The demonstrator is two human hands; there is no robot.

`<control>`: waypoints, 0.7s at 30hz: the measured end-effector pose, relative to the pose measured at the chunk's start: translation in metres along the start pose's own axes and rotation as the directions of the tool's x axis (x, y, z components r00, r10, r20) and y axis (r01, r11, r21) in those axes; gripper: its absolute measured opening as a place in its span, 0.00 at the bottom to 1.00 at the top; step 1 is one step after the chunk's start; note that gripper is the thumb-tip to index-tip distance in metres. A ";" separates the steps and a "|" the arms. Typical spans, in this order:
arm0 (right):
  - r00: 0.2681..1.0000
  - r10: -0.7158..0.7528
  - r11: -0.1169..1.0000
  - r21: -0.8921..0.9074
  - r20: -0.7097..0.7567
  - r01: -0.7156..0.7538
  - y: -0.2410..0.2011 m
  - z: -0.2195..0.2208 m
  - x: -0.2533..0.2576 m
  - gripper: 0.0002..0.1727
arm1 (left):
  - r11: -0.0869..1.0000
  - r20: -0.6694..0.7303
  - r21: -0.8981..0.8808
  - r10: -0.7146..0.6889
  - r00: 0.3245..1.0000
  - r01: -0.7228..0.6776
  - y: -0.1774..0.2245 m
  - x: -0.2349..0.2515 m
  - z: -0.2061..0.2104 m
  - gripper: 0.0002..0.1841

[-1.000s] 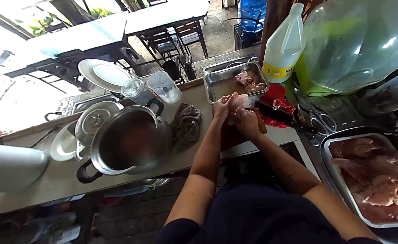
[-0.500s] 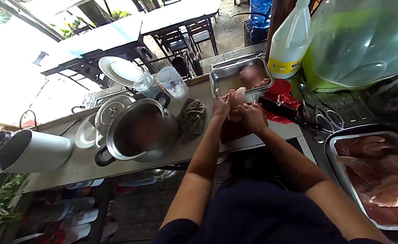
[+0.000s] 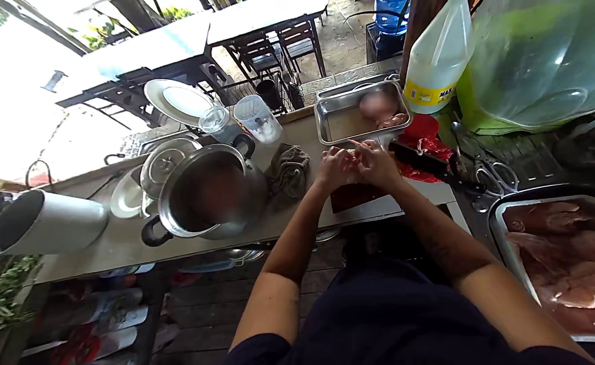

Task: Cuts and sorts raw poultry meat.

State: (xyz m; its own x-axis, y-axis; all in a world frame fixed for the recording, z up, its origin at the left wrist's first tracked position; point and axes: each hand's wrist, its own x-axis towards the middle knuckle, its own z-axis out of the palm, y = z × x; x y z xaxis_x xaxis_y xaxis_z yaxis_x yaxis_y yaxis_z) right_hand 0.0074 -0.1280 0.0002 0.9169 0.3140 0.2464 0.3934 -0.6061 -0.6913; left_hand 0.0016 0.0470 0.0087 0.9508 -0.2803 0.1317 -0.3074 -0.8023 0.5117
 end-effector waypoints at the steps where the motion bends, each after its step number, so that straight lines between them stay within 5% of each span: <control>1: 0.998 0.051 0.997 0.050 -0.021 -0.050 -0.003 0.006 -0.005 0.20 | 1.000 -0.015 0.013 -0.023 1.000 0.023 0.005 -0.001 0.003 0.18; 4: 0.990 0.089 0.996 -0.012 -0.108 -0.090 -0.005 0.021 -0.011 0.19 | 0.996 -0.109 0.064 -0.049 0.993 0.056 0.010 -0.002 0.011 0.12; 9: 0.985 0.095 0.993 -0.057 -0.143 -0.104 0.003 0.032 -0.015 0.22 | 0.985 -0.195 -0.090 -0.160 0.968 0.145 0.005 -0.004 0.021 0.10; 15: 0.944 0.014 0.993 0.114 -0.331 0.026 0.019 0.048 -0.018 0.21 | 0.968 -0.222 -0.229 -0.151 0.963 0.099 -0.006 -0.011 0.028 0.11; 18: 0.955 0.213 0.939 0.314 -0.207 -0.142 0.022 0.047 -0.015 0.45 | 0.964 -0.135 -0.115 -0.253 0.958 0.238 -0.002 -0.009 0.023 0.18; 21: 0.953 0.257 0.966 0.051 -0.161 -0.252 0.008 0.048 -0.021 0.49 | 0.965 -0.104 0.058 -0.249 0.963 0.256 0.021 -0.014 0.003 0.26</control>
State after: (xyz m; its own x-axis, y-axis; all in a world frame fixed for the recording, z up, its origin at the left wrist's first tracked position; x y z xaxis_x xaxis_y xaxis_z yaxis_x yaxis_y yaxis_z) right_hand -0.0124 -0.1041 -0.0433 0.9858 0.0258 0.1661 0.1453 -0.6274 -0.7651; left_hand -0.0178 0.0329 0.0152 0.9961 -0.0153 0.0872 -0.0553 -0.8765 0.4782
